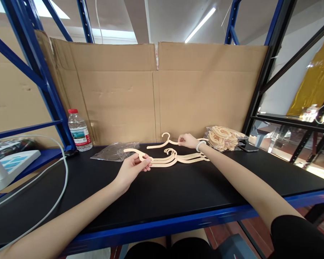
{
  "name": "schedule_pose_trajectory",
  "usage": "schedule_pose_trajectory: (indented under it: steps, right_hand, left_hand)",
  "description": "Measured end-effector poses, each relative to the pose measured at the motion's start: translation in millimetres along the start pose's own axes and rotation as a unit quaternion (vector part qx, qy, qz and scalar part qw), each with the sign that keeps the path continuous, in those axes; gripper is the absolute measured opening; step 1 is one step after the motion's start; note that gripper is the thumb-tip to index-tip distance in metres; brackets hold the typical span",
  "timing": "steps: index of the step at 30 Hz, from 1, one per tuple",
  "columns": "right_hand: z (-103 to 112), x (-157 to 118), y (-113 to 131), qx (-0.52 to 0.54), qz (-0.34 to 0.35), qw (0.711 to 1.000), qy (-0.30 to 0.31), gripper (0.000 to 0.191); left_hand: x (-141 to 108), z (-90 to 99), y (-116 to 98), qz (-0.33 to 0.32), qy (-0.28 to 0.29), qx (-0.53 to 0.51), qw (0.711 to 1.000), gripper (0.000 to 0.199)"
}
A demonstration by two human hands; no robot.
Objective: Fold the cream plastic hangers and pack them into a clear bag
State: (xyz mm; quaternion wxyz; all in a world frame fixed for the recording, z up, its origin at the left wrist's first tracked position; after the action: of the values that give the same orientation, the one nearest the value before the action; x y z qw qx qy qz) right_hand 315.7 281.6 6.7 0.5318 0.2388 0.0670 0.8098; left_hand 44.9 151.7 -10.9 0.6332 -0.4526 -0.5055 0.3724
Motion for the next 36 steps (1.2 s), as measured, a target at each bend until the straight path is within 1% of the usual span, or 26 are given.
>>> schedule_pose_trajectory:
  steps: [5,7,9,11,13,15,19,23,30,36]
  right_hand:
    - [29.3,-15.9,6.7,0.025,0.004,0.997,-0.068,0.004]
    - [37.5,-27.5,11.6,0.054,0.026,0.993,-0.099,0.007]
    - [42.3,-41.5,18.4,0.098,0.057,0.987,-0.112,0.012]
    - [43.9,-56.5,26.3,0.135,0.084,0.982,-0.100,0.021]
    - [43.6,-70.9,34.1,0.161,0.099,0.979,-0.074,0.025]
    - [42.7,-83.3,39.9,0.185,0.100,0.976,-0.049,0.022]
    - [42.4,-99.6,45.3,0.203,0.110,0.973,-0.029,0.015]
    - [44.0,-105.4,49.1,0.219,0.134,0.967,0.003,0.011]
    - [48.1,-108.5,53.9,0.212,0.156,0.965,0.016,0.016]
    - [48.7,-109.9,54.8,0.204,0.160,0.966,0.019,0.021]
  left_hand:
    - [0.5,3.0,1.5,0.033,-0.008,-0.050,0.998,0.034]
    - [0.7,4.4,1.6,0.044,-0.014,-0.075,0.996,0.034]
    - [1.1,5.3,1.0,0.044,-0.015,-0.093,0.995,0.031]
    - [1.7,5.7,0.4,0.038,-0.014,-0.105,0.994,0.029]
    - [2.2,5.8,0.5,0.033,-0.015,-0.109,0.993,0.026]
    - [2.6,5.3,1.1,0.028,-0.014,-0.115,0.993,0.024]
    - [3.7,4.8,2.1,0.019,0.002,-0.145,0.989,0.022]
    - [5.2,6.2,3.4,0.029,0.009,-0.177,0.984,0.022]
    - [5.9,5.2,7.9,0.067,0.042,-0.229,0.970,0.021]
    - [1.8,1.4,1.9,0.097,0.061,-0.249,0.962,0.019]
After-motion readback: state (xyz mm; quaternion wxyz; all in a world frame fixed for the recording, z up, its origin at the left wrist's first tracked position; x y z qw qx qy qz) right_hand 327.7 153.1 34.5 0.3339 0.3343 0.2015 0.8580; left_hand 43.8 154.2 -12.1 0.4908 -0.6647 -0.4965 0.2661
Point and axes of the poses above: each hand's wrist, its own x-axis towards the middle knuckle, its own z-axis out of the back of the hand, y = z × x, the point moved 3 cm from there along x, towards the middle knuckle
